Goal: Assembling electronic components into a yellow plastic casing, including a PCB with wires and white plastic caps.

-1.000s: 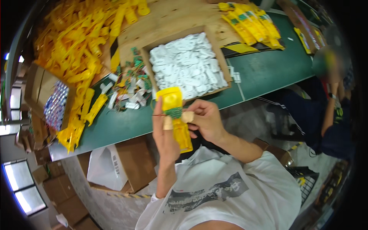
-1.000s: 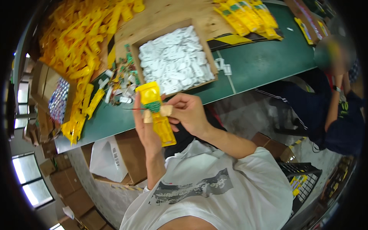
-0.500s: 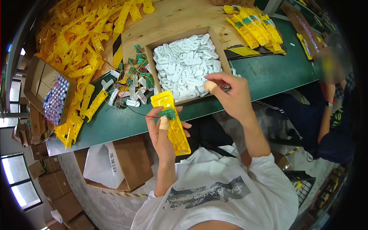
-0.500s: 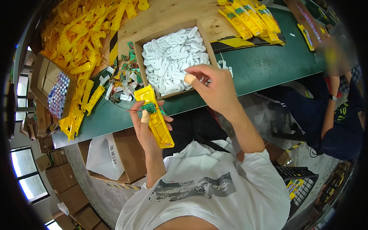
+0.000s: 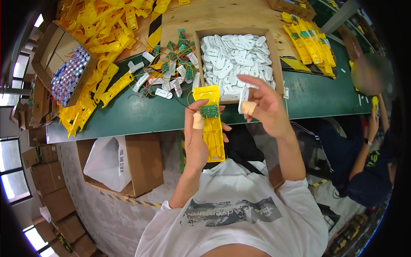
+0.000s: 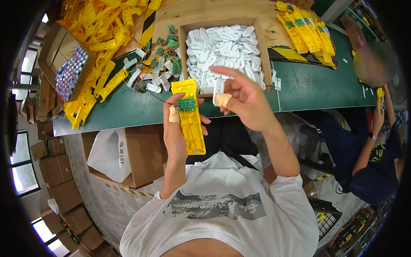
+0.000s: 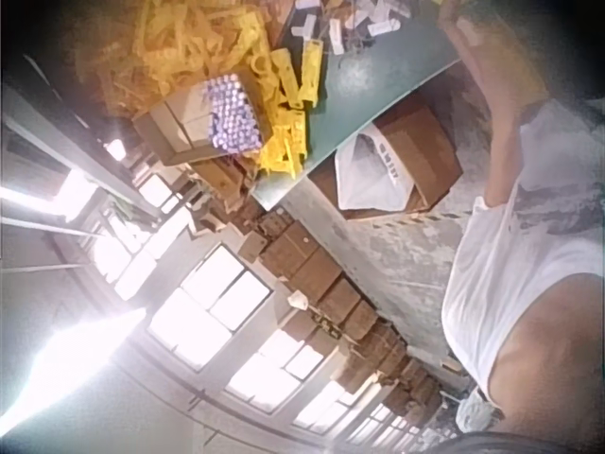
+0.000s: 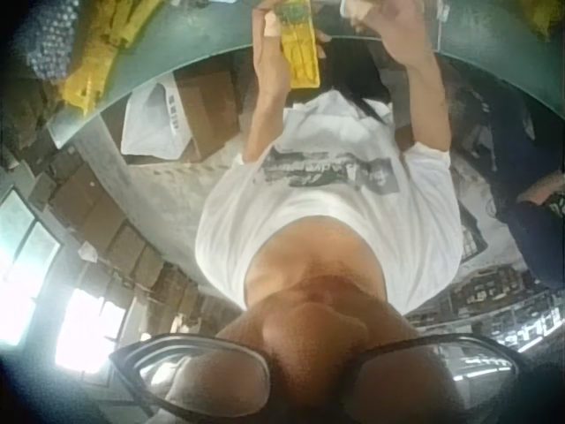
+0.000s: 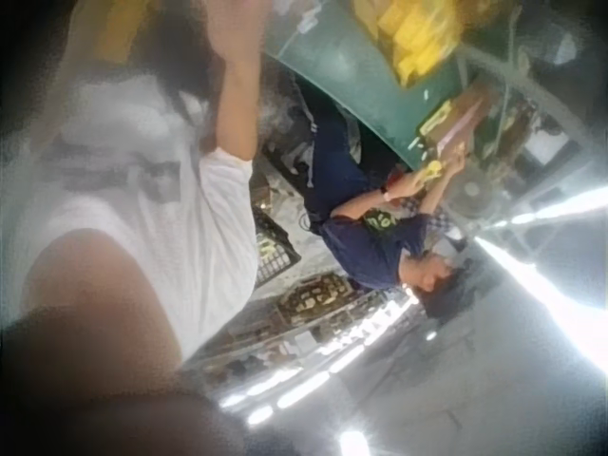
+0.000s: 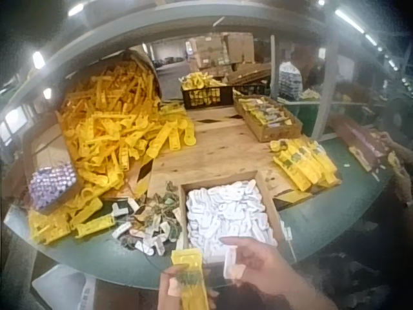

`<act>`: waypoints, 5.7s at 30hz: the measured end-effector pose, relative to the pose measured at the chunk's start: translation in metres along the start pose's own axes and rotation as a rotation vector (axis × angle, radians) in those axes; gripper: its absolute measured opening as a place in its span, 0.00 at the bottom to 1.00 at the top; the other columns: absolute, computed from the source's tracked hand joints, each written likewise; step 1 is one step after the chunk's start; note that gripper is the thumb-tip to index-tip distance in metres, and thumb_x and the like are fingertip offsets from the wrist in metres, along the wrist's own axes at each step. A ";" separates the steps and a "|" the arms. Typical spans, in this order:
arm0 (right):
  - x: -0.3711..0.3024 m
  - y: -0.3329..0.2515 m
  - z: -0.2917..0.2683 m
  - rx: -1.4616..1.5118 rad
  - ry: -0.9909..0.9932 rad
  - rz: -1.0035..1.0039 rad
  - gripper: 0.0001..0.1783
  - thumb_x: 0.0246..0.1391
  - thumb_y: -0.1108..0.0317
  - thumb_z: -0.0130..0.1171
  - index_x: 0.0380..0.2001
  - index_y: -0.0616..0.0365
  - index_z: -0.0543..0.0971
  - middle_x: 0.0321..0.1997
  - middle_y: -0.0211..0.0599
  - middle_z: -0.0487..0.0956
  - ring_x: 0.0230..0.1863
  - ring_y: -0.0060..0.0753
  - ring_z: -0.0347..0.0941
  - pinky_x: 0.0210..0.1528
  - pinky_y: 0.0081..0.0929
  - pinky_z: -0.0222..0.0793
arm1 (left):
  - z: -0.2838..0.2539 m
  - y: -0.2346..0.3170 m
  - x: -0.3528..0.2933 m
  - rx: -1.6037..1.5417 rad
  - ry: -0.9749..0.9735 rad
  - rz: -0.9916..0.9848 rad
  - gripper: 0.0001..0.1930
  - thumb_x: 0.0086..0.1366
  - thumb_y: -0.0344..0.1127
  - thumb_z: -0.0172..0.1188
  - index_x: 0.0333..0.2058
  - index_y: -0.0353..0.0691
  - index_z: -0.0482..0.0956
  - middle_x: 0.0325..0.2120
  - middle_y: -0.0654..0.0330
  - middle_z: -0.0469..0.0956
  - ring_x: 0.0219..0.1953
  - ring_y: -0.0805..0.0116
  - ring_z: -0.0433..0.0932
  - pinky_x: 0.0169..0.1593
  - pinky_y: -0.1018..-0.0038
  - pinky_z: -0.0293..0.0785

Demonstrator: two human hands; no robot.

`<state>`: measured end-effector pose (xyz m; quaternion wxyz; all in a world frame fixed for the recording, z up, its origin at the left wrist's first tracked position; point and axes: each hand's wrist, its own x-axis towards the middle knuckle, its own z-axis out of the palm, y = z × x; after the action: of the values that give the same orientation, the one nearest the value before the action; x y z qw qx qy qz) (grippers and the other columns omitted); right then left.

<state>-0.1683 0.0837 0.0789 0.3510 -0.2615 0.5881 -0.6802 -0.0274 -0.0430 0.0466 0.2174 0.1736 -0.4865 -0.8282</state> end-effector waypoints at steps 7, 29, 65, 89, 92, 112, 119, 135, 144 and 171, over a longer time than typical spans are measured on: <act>-0.012 0.044 0.022 0.233 -0.034 -0.131 0.18 0.55 0.78 0.59 0.51 0.64 0.74 0.34 0.30 0.76 0.32 0.15 0.71 0.36 0.15 0.69 | 0.006 0.004 -0.002 0.008 -0.068 -0.104 0.18 0.74 0.43 0.41 0.57 0.43 0.59 0.44 0.51 0.73 0.32 0.67 0.78 0.29 0.75 0.78; -0.019 0.044 0.007 0.119 -0.046 -0.198 0.21 0.50 0.80 0.61 0.50 0.65 0.77 0.44 0.41 0.80 0.38 0.25 0.77 0.42 0.22 0.74 | 0.018 -0.003 -0.005 0.042 -0.005 0.014 0.24 0.65 0.21 0.52 0.57 0.42 0.56 0.42 0.54 0.71 0.31 0.73 0.76 0.29 0.79 0.76; -0.037 0.034 0.035 -0.554 0.209 -0.400 0.31 0.47 0.85 0.59 0.58 0.64 0.71 0.34 0.47 0.78 0.32 0.41 0.76 0.38 0.27 0.71 | 0.033 -0.003 -0.007 0.638 0.049 0.185 0.09 0.72 0.28 0.42 0.49 0.36 0.64 0.34 0.56 0.73 0.32 0.75 0.71 0.36 0.76 0.69; -0.038 0.048 0.033 -0.165 0.327 -0.337 0.21 0.55 0.81 0.58 0.54 0.67 0.75 0.56 0.48 0.76 0.46 0.25 0.76 0.42 0.19 0.76 | 0.026 -0.018 0.016 0.283 -0.131 0.184 0.07 0.71 0.28 0.46 0.46 0.39 0.67 0.28 0.60 0.74 0.23 0.79 0.73 0.23 0.80 0.72; -0.038 0.053 0.032 -0.231 0.367 -0.396 0.21 0.53 0.81 0.58 0.53 0.68 0.75 0.55 0.51 0.76 0.49 0.30 0.77 0.48 0.23 0.74 | 0.024 -0.023 0.022 0.477 -0.108 0.353 0.06 0.71 0.27 0.47 0.45 0.38 0.68 0.29 0.59 0.74 0.24 0.79 0.74 0.25 0.80 0.70; -0.077 -0.053 -0.071 -0.881 0.169 -0.246 0.39 0.51 0.58 0.64 0.63 0.61 0.63 0.55 0.49 0.72 0.52 0.51 0.72 0.53 0.36 0.70 | 0.109 -0.036 0.023 0.155 -0.439 0.008 0.35 0.73 0.56 0.37 0.69 0.54 0.31 0.68 0.45 0.46 0.57 0.49 0.71 0.52 0.56 0.75; -0.019 -0.113 -0.257 -0.922 0.668 -0.241 0.31 0.45 0.57 0.68 0.53 0.56 0.76 0.48 0.43 0.80 0.48 0.40 0.78 0.51 0.34 0.72 | 0.107 -0.019 0.014 0.207 -0.775 -0.095 0.51 0.69 0.44 0.54 0.65 0.58 0.13 0.61 0.34 0.59 0.43 0.50 0.81 0.45 0.62 0.80; 0.034 -0.088 -0.287 -0.839 1.091 -0.463 0.18 0.55 0.63 0.58 0.46 0.61 0.79 0.43 0.47 0.81 0.45 0.41 0.78 0.51 0.33 0.70 | 0.086 -0.022 -0.026 0.301 -0.664 -0.221 0.26 0.69 0.40 0.56 0.60 0.35 0.62 0.48 0.45 0.75 0.43 0.57 0.79 0.46 0.66 0.76; -0.117 -0.185 -0.011 0.008 -0.026 -1.404 0.16 0.58 0.62 0.61 0.39 0.68 0.78 0.39 0.48 0.75 0.32 0.32 0.72 0.37 0.27 0.69 | 0.059 -0.066 -0.024 0.260 -1.022 -0.377 0.31 0.66 0.30 0.57 0.65 0.41 0.54 0.51 0.41 0.72 0.43 0.57 0.81 0.47 0.66 0.77; -0.092 -0.232 0.079 0.153 0.018 -1.738 0.14 0.59 0.61 0.61 0.28 0.61 0.84 0.23 0.39 0.79 0.23 0.23 0.72 0.21 0.17 0.66 | 0.062 0.002 -0.022 0.322 -0.906 -0.528 0.26 0.70 0.49 0.51 0.60 0.40 0.64 0.49 0.56 0.74 0.45 0.68 0.74 0.43 0.74 0.74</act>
<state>-0.0898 0.1219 0.3262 -0.2803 -0.5880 0.1356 -0.7465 -0.0389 0.0132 0.0792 -0.2584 -0.0532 -0.5920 -0.7615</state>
